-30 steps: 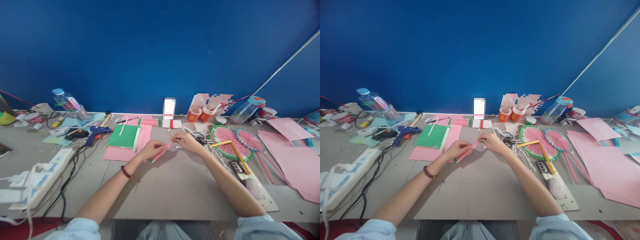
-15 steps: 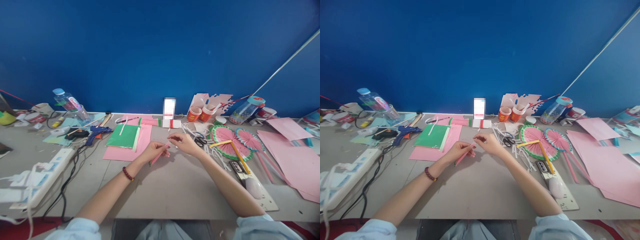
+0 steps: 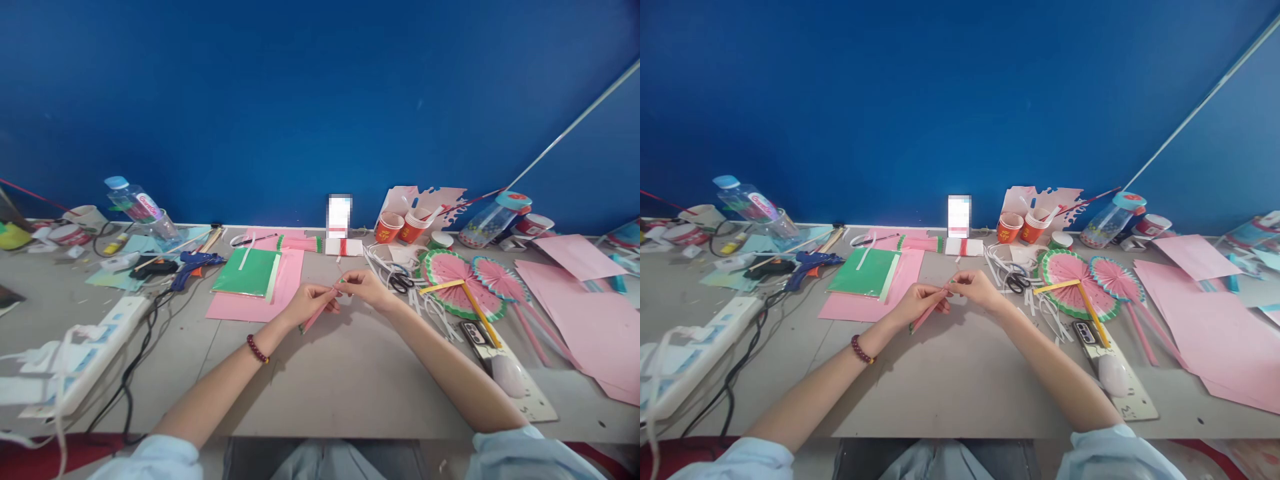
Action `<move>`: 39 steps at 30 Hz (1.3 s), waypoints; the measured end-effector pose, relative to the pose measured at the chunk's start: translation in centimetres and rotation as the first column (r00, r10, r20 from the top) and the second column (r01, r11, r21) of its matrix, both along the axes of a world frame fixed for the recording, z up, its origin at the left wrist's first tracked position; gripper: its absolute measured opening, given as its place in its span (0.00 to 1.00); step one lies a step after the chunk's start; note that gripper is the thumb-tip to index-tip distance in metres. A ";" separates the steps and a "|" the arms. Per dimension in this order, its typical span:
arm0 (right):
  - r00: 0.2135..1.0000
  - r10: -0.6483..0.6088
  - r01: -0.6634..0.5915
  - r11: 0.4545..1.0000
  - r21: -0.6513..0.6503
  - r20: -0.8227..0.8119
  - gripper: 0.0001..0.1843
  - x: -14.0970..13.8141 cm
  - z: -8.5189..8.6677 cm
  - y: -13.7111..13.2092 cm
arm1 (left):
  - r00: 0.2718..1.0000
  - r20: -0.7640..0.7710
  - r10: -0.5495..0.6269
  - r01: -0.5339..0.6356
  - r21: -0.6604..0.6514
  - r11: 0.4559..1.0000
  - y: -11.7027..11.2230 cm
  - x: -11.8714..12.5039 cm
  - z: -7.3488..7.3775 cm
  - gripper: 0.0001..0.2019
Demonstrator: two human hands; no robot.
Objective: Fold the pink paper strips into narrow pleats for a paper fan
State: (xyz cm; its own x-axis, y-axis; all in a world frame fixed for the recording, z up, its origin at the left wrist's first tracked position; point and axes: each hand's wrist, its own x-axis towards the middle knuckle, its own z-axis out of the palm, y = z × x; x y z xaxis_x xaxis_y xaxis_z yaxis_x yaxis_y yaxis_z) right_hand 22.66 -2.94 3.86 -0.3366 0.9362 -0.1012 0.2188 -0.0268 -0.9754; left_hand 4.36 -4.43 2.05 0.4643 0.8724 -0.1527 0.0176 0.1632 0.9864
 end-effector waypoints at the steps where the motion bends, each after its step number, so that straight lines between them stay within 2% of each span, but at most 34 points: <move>1: 1.000 -0.009 0.009 1.000 -0.008 -0.011 0.16 0.0 0.0 0.0 | 1.000 0.001 0.001 -0.001 -0.005 1.000 0.0 0.1 0.0 0.22; 8: 0.997 -0.004 0.002 1.000 -0.021 -0.077 0.14 0.2 -0.2 0.2 | 0.999 0.009 -0.039 0.039 -0.039 0.998 -0.2 0.3 0.0 0.23; 17: 0.999 -0.048 0.047 0.998 -0.039 -0.026 0.16 1.3 0.6 0.7 | 0.992 -0.015 -0.124 0.124 0.010 0.992 0.1 0.0 -0.2 0.23; 26: 0.998 -0.060 0.061 0.997 -0.039 0.005 0.18 1.3 0.5 0.7 | 0.998 -0.011 -0.066 0.066 -0.043 0.997 0.3 0.1 -0.7 0.26; 30: 0.995 0.042 -0.046 0.998 -0.046 -0.089 0.18 1.1 0.4 0.6 | 1.000 -0.006 0.002 -0.002 -0.026 1.000 0.4 0.1 -0.8 0.25; 34: 0.974 0.108 -0.125 0.989 -0.075 -0.200 0.27 0.8 -0.1 0.6 | 1.000 -0.014 0.019 -0.018 0.033 0.999 0.5 0.0 -0.8 0.24; 39: 0.991 0.078 -0.084 0.995 -0.054 -0.106 0.17 0.4 -1.0 0.5 | 0.999 -0.028 -0.022 0.024 0.081 0.996 0.2 0.0 -0.7 0.24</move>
State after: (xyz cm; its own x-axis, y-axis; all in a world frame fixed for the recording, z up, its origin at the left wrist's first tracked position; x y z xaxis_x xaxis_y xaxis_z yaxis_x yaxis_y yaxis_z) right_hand 23.08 -2.40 2.89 -0.4228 0.8989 -0.1150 0.1202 -0.0701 -0.9903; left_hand 4.38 -4.24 1.31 0.4809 0.8717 -0.0942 0.0471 0.0815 0.9956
